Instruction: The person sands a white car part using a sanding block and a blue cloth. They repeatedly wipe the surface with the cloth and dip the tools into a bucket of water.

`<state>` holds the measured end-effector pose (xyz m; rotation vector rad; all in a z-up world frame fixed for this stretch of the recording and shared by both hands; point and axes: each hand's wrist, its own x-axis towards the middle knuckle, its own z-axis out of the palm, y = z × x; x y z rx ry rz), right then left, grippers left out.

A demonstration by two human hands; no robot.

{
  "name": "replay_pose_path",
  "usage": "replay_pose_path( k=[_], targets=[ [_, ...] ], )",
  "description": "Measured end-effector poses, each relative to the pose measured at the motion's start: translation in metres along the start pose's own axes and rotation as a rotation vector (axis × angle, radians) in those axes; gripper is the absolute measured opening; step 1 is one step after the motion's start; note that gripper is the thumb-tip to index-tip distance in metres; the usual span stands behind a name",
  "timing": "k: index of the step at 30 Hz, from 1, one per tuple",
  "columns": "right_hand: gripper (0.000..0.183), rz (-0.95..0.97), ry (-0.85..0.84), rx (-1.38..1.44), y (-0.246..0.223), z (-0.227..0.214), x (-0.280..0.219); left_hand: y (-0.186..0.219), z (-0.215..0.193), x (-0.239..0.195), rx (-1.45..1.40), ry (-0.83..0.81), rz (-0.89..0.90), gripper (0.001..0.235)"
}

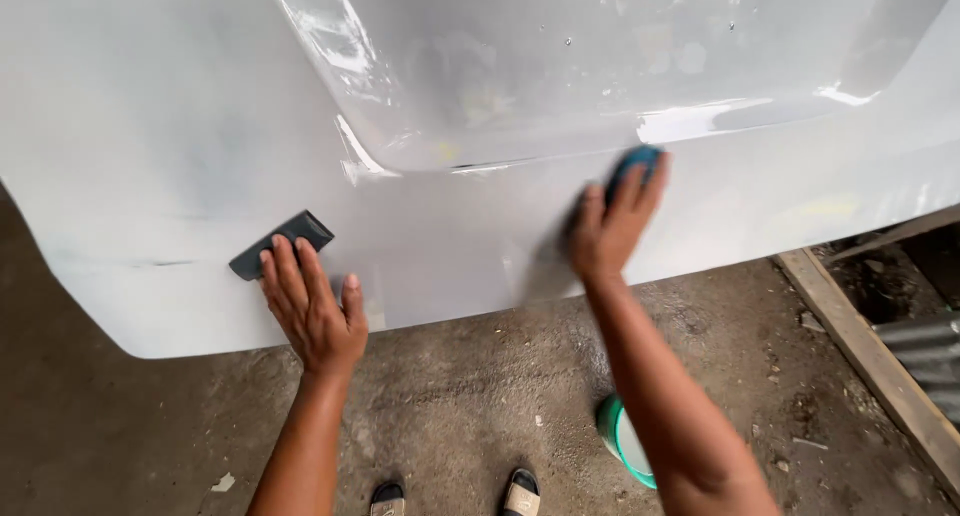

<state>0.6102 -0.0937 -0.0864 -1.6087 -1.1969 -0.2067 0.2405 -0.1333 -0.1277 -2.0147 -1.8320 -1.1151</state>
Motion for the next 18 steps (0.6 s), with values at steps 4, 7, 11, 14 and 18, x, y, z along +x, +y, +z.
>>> replay_pose_path(
  k=[4,7,11,14,18],
  targets=[
    [0.06,-0.511,-0.241,0.095,-0.087,0.029,-0.029,0.023,0.004,0.007,-0.068,0.109,-0.057,0.076],
    [0.055,-0.795,-0.62,0.081,-0.131,0.029,-0.047,0.025,0.01,0.004,-0.043,0.113,-0.108,0.077],
    [0.057,-1.058,-0.643,-0.037,-0.112,0.024,-0.041,0.02,0.001,0.003,0.003,0.048,-0.075,0.081],
    [0.049,-0.826,-0.494,0.211,-0.036,0.007,0.005,0.006,0.021,0.001,0.082,0.1,-0.04,0.084],
    [0.044,-0.567,-0.131,-0.057,-0.01,-0.011,0.057,0.053,0.048,0.021,0.125,0.173,0.076,0.084]
  ],
)
